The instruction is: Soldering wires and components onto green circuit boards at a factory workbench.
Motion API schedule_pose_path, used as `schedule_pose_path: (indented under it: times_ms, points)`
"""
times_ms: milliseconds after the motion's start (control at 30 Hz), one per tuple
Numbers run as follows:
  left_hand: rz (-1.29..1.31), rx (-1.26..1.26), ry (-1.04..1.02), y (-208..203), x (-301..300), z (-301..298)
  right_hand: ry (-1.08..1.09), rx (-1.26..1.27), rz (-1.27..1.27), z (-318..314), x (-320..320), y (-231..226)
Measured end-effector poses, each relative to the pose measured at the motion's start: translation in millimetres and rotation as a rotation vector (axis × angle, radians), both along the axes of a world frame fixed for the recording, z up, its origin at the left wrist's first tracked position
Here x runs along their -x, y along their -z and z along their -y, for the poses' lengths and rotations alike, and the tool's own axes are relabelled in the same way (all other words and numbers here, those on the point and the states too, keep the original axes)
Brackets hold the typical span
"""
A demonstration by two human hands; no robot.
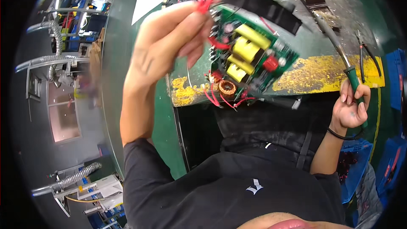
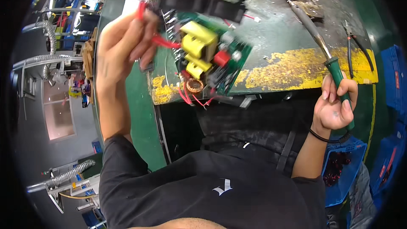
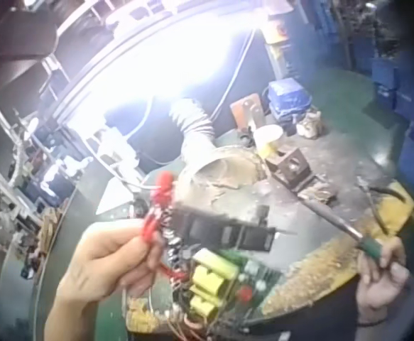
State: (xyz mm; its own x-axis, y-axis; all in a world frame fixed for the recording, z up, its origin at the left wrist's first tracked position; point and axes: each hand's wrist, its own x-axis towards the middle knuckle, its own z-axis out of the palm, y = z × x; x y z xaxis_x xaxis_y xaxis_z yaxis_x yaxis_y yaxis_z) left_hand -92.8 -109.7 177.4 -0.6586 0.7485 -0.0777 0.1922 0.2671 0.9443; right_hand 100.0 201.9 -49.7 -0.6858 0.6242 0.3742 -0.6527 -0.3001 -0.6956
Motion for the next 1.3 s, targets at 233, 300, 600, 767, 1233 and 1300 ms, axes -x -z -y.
schedule_pose_path:
  times_ms: [233,300,600,767,1233,1300]
  points:
    - [-0.125,0.205,0.104,85.1,58.8,-86.7,0.043,0.041,-0.008,-11.1,0.4,10.9]
    - [-0.161,0.214,0.061,114.8,66.8,-81.2,0.046,0.023,-0.007,-9.6,3.1,8.5]
    - [-0.569,0.204,-0.253,159.5,59.9,-82.1,0.066,-0.014,0.036,-15.3,2.9,16.7]
    - [-0.535,0.12,-0.322,167.3,63.1,-90.7,0.074,-0.054,0.055,-12.9,2.9,15.1]
    - [0.16,-0.263,-0.466,172.8,66.5,-90.3,0.087,-0.039,0.065,-14.8,0.4,18.5]
    - [0.107,-0.253,-0.455,181.9,72.4,-87.6,0.084,-0.041,0.061,-14.4,0.6,18.3]
